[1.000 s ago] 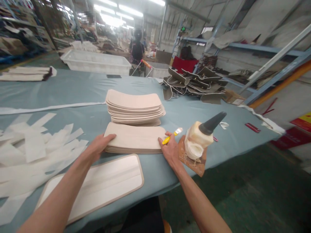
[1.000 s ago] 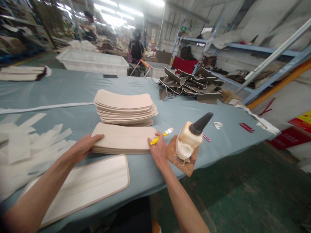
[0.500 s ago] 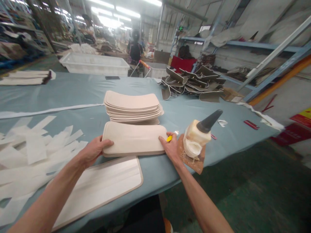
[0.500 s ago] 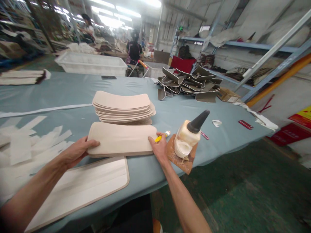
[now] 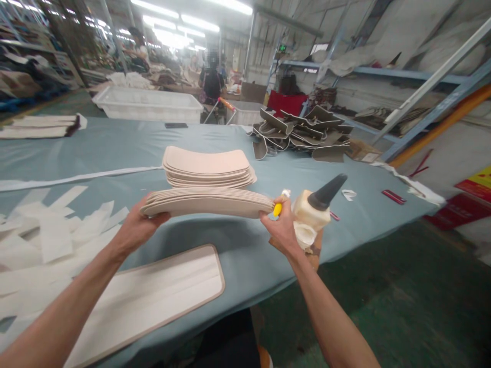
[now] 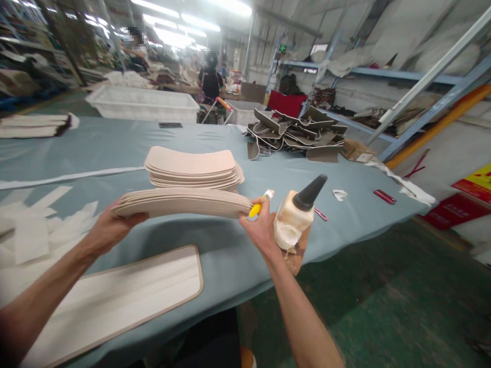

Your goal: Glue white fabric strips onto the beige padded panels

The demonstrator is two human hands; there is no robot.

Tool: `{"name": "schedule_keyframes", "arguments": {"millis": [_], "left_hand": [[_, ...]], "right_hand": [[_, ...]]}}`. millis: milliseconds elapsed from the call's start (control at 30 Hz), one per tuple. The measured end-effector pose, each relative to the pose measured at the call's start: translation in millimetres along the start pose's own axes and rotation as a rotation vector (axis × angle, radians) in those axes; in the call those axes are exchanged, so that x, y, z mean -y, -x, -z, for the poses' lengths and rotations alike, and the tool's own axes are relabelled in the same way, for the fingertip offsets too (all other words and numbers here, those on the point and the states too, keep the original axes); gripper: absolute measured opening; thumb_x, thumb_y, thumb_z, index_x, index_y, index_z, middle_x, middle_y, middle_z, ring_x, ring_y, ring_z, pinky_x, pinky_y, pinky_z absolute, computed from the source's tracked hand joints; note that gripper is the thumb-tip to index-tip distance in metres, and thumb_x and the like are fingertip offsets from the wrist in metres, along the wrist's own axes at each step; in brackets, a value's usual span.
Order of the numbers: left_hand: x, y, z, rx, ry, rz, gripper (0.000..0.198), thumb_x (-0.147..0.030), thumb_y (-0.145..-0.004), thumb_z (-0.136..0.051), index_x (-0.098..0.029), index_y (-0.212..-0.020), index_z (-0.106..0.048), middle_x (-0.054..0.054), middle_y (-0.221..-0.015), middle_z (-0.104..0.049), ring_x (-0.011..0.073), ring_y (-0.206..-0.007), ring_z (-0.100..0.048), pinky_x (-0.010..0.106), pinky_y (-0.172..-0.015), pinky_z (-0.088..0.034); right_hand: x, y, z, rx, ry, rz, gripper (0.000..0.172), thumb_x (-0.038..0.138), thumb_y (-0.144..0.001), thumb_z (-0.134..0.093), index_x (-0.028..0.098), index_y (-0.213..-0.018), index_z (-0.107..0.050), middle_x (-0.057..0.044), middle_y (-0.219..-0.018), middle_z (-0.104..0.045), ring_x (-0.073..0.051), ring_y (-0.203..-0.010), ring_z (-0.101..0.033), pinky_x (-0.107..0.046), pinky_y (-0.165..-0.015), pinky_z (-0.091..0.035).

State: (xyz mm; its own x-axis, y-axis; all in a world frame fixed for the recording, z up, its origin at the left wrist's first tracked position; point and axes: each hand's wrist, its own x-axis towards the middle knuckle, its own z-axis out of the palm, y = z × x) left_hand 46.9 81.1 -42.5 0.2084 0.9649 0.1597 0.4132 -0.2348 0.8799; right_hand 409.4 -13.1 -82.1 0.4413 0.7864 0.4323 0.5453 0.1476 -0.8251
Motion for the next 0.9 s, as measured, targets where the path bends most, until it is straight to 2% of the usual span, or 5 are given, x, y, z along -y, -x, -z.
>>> {"name": "schedule_keyframes", "arguments": {"millis": [233, 500, 600, 767, 900], "left_hand": [[35, 4, -4.9, 0.173, -0.178, -0.024, 0.054, -0.057, -0.075, -0.064, -0.017, -0.111, -0.062, 0.006, -0.1, -0.072, 0.0235, -0.089, -0.063, 0.035, -0.088, -0.05], [13, 11, 19.5, 0.29, -0.358, -0.006, 0.047, -0.056, -0.077, -0.065, -0.022, -0.11, -0.067, 0.001, -0.092, -0.072, 0.0217, -0.084, -0.062, 0.032, -0.08, -0.048], [8, 22, 18.5, 0.296, -0.361, 0.108, 0.057, -0.06, -0.075, -0.067, -0.023, -0.118, -0.064, 0.003, -0.102, -0.074, 0.0241, -0.087, -0.066, 0.035, -0.081, -0.052], [-1, 41, 15.6, 0.334, 0.078, 0.481, 0.093, -0.055, -0.063, -0.083, -0.03, -0.144, -0.046, 0.01, -0.141, -0.064, 0.0339, -0.122, -0.065, 0.039, -0.083, -0.064], [-2, 47, 25.0, 0.266, 0.544, 0.64, 0.087, -0.038, -0.055, -0.09, -0.033, -0.136, -0.057, 0.007, -0.14, -0.067, 0.0324, -0.126, -0.066, 0.041, -0.099, -0.063]], "right_hand": [[-21, 21, -9, 0.116, 0.218, 0.143, 0.038, 0.034, -0.079, -0.062, 0.023, -0.113, -0.047, -0.012, -0.119, -0.074, -0.029, -0.102, -0.072, -0.041, -0.086, -0.056], [-12, 14, 11, 0.276, 0.391, 0.274, 0.041, 0.027, -0.076, -0.062, 0.02, -0.115, -0.052, -0.014, -0.114, -0.076, -0.03, -0.1, -0.073, -0.042, -0.088, -0.056], [-10, 18, 17, 0.339, 0.391, 0.29, 0.045, 0.024, -0.074, -0.062, 0.018, -0.118, -0.055, -0.012, -0.114, -0.075, -0.029, -0.103, -0.072, -0.042, -0.089, -0.056], [-17, 30, 17, 0.353, 0.37, 0.248, 0.048, 0.024, -0.074, -0.06, 0.018, -0.121, -0.056, -0.013, -0.12, -0.074, -0.03, -0.101, -0.073, -0.044, -0.087, -0.058], [-22, 35, 15, 0.266, 0.337, 0.185, 0.045, 0.026, -0.071, -0.064, 0.02, -0.115, -0.061, -0.01, -0.117, -0.076, -0.031, -0.1, -0.074, -0.046, -0.086, -0.06]]}}
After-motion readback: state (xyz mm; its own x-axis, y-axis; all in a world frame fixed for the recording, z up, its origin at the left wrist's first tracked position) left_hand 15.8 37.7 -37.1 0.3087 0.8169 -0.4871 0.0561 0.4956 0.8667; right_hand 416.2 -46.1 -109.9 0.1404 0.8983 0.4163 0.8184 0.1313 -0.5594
